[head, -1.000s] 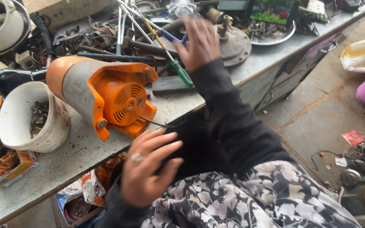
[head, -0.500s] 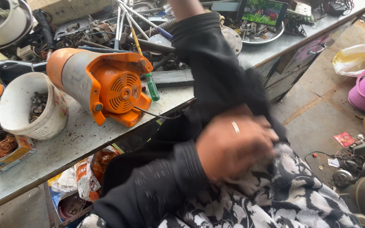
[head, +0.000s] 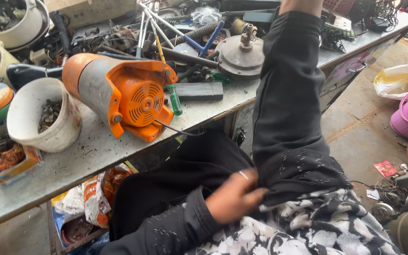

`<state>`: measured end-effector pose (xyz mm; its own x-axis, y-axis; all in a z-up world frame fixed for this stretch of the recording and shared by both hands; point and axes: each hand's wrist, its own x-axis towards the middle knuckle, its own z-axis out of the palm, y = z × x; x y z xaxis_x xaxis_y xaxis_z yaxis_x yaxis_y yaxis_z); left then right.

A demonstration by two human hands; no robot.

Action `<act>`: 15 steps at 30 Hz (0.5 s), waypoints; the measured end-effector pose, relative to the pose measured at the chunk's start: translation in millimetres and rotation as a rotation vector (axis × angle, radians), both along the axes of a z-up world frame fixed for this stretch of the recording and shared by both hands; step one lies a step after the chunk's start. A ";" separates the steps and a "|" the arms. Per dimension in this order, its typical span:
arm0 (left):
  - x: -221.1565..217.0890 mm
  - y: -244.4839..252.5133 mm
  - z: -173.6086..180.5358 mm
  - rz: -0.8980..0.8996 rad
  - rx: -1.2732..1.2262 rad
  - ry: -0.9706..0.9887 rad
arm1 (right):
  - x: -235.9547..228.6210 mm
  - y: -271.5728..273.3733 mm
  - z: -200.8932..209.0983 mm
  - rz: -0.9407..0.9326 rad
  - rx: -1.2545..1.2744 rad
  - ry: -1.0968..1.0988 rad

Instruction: The person uses a screwdriver to work on the casing of an orange electrical device, likely a motor or pump. They repeatedly insert the tool into the device's housing and turn it while holding the object steady with their other hand.

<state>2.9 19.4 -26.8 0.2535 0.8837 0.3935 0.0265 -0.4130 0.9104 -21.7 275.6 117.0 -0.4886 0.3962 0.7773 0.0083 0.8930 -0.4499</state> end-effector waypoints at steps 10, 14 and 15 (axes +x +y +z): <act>-27.8 -16.3 -15.9 -0.397 0.131 0.531 | 61.4 -57.8 -24.8 0.620 -0.091 -0.408; -83.7 -38.2 0.3 -0.341 -0.018 0.431 | 75.8 -51.2 -115.9 0.546 -0.290 -1.033; -95.6 -44.8 1.0 -0.280 -0.066 0.441 | 80.4 -43.8 -139.4 0.496 -0.283 -1.138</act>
